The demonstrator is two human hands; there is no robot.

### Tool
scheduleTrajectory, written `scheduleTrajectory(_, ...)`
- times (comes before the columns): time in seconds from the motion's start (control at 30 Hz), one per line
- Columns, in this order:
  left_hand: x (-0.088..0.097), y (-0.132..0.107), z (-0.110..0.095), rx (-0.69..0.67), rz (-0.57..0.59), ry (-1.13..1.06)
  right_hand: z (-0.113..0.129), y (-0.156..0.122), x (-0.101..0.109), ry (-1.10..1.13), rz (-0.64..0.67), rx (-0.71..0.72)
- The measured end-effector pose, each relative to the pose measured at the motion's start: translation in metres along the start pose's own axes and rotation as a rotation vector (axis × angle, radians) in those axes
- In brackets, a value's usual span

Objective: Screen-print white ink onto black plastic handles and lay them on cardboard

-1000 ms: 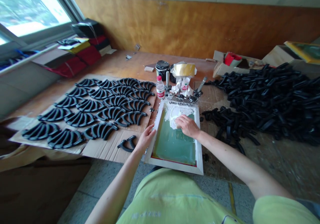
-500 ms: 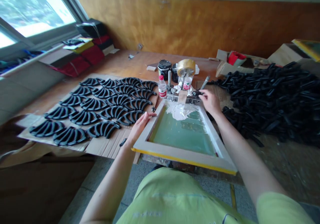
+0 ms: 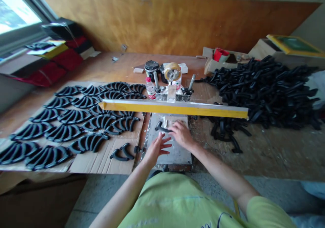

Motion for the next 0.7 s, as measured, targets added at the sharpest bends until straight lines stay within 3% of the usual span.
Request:
scheduleTrajectory(0.07, 0.018, -0.008, 0.019, -0.019, -0.083, -0.029, 0.024, -0.013, -0.006, 0.017, 0.080, 0.192)
scheduleTrajectory(0.13, 0.056, -0.015, 0.027, -0.072, -0.212, 0.006, 0.012, -0.023, -0.002, 0.008, 0.122, 0.191)
scheduleTrajectory(0.2, 0.111, -0.024, 0.033, -0.119, -0.402, 0.073, -0.038, -0.032, 0.018, -0.083, 0.064, -0.054)
scheduleTrajectory(0.3, 0.204, -0.045, 0.050, -0.099, -0.723, 0.203, -0.141, -0.060, 0.069, -0.410, -0.087, -0.611)
scheduleTrajectory(0.4, 0.267, -0.057, 0.073, 0.055, -0.863, 0.373, -0.208, -0.091, 0.098, -0.630, -0.009, -0.976)
scheduleTrajectory(0.5, 0.286, -0.049, 0.080, 0.166, -0.801, 0.577, -0.227, -0.097, 0.097, -0.660, 0.051, -1.048)
scheduleTrajectory(0.7, 0.283, -0.031, 0.060, 0.198, -0.620, 0.767, -0.239, -0.084, 0.094, -0.551, 0.066, -1.127)
Point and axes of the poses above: each hand's wrist, its own y-axis towards the middle knuckle, its own x-axis out of the back of the hand, z = x × y, the point moved 5 cm from there along y, towards the middle knuckle, and after that the axes turned 9 degrees about -x, right-handed, at the moved point
